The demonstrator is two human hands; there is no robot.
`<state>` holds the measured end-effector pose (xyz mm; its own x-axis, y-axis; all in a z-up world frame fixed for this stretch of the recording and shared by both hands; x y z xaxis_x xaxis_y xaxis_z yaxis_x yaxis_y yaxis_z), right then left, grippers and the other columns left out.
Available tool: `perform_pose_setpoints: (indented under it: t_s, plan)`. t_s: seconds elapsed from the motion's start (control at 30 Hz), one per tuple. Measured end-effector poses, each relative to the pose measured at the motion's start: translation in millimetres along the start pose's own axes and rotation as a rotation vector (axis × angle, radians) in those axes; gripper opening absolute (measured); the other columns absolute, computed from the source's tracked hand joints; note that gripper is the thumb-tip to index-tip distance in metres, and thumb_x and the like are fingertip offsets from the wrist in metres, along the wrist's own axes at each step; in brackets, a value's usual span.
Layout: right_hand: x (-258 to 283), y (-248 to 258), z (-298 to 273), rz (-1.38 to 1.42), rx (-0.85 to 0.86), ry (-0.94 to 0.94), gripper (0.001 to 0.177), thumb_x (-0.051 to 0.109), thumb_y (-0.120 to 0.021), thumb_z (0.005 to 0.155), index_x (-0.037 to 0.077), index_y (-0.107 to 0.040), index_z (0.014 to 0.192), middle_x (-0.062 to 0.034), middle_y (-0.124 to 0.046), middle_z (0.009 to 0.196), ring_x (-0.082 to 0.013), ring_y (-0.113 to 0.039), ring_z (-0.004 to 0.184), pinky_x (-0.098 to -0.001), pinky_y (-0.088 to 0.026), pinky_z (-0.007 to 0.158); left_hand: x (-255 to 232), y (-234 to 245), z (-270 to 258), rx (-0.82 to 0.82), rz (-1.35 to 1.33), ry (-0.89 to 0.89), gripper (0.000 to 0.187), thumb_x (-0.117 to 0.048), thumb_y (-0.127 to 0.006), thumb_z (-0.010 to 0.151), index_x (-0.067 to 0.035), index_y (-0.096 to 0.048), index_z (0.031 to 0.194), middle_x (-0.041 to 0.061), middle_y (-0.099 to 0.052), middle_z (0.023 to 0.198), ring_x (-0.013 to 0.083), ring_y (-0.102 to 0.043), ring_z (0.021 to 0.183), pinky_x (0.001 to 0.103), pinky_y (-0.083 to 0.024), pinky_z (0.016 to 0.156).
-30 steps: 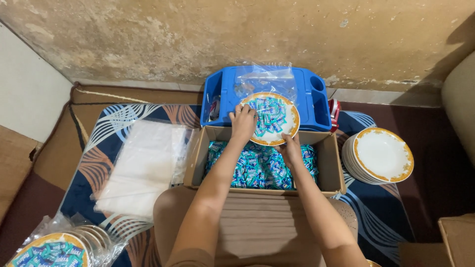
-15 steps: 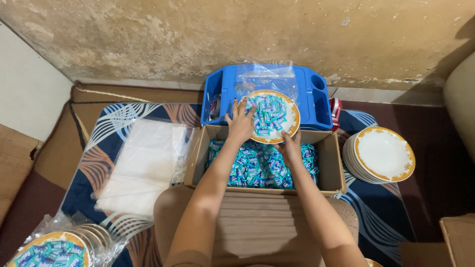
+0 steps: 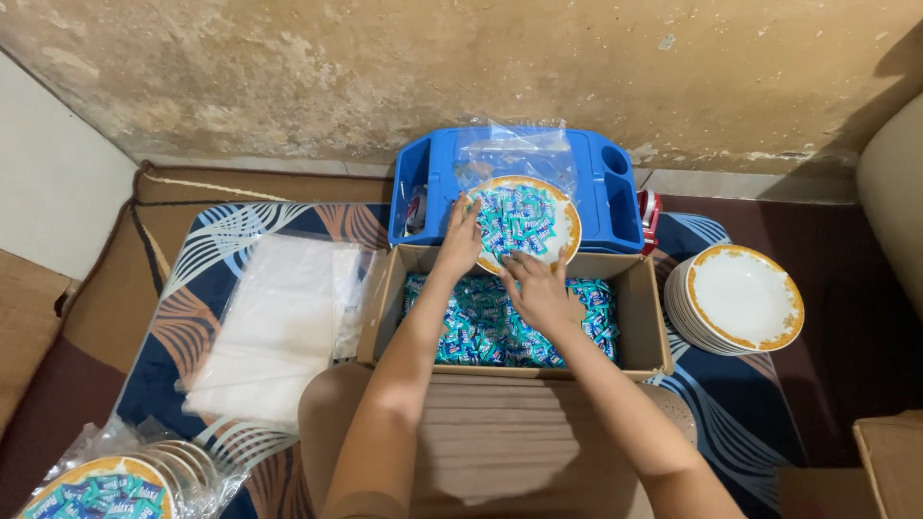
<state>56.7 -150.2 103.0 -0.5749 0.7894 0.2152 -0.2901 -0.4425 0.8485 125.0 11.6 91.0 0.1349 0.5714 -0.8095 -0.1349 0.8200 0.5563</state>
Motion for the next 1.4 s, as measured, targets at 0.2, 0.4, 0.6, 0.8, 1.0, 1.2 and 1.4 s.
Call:
perform_pose_setpoints:
  t_s: [0.2,0.4,0.6,0.8,1.0,1.2,1.4]
  plan:
    - [-10,-33,31,-0.097,0.388,-0.122,0.058,0.055,-0.026,0.11,0.023,-0.058,0.146,-0.0072,-0.057,0.149,-0.0314,-0.055,0.136,-0.071,-0.011,0.119,14,-5,6,0.024,-0.05,-0.01,0.057,0.002,-0.044,0.1,0.0,-0.037,0.156,0.028,-0.013,0.166,0.0505,-0.008,0.152,0.059,-0.018,0.124]
    - [-43,-71,57,-0.108,0.503,-0.169,0.059,0.057,-0.024,0.108,0.027,-0.049,0.153,-0.004,-0.045,0.16,-0.0339,-0.048,0.142,-0.0689,-0.019,0.118,21,-9,4,0.025,-0.045,-0.009,0.053,0.001,-0.044,0.101,-0.001,-0.042,0.154,0.026,-0.012,0.167,0.049,-0.001,0.153,0.057,-0.012,0.125]
    - [-40,-33,44,-0.087,0.281,-0.145,0.042,0.038,-0.046,0.1,0.021,-0.068,0.131,-0.0059,-0.063,0.134,-0.03,-0.06,0.125,-0.0588,-0.034,0.113,-4,-19,-27,-0.128,0.65,-0.469,0.023,-0.034,-0.053,0.091,-0.025,-0.072,0.1,-0.004,-0.059,0.121,0.0194,-0.05,0.126,0.059,-0.034,0.104]
    - [-62,-26,26,-0.103,0.308,-0.077,0.038,0.036,-0.046,0.1,0.018,-0.076,0.117,-0.0048,-0.072,0.123,-0.0247,-0.069,0.116,-0.0671,-0.019,0.117,-12,-24,-38,-0.079,0.685,-0.602,0.037,-0.04,-0.045,0.096,-0.025,-0.077,0.105,0.0,-0.07,0.115,0.0195,-0.06,0.116,0.071,-0.029,0.103]
    - [-68,-7,23,0.008,0.141,-0.047,0.043,0.022,-0.052,0.099,0.015,-0.064,0.14,-0.0104,-0.064,0.139,-0.0283,-0.05,0.14,-0.0678,-0.015,0.121,-3,-30,-29,-0.141,0.685,-0.458,0.031,-0.036,-0.05,0.098,-0.022,-0.073,0.115,0.001,-0.062,0.131,0.0222,-0.053,0.131,0.078,-0.021,0.107]
    - [-125,1,-73,0.498,-0.543,-0.602,0.015,0.01,-0.055,0.096,0.011,-0.055,0.111,-0.0169,-0.059,0.101,-0.0404,-0.062,0.102,-0.0507,-0.046,0.097,85,6,-79,-0.58,0.178,0.03,0.029,-0.025,-0.054,0.093,-0.011,-0.054,0.118,0.01,-0.049,0.114,0.0362,-0.053,0.11,0.059,-0.04,0.09]
    - [-187,-204,-137,0.404,0.449,-0.666,0.037,0.042,-0.071,0.087,0.023,-0.071,0.119,-0.0155,-0.073,0.12,-0.041,-0.065,0.119,-0.0538,-0.051,0.101,234,-132,-117,0.375,0.334,0.35,0.059,-0.055,-0.07,0.085,-0.033,-0.049,0.136,0.012,-0.039,0.154,0.0442,-0.039,0.142,0.061,-0.031,0.113]
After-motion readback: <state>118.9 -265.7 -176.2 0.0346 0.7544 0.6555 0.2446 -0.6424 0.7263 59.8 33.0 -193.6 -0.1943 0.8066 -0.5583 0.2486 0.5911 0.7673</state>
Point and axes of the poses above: each hand's wrist, its own z-axis towards the middle knuckle, its own y-axis out of the back of the hand, x = y × z, the point moved 8 cm from there along z, towards the middle knuckle
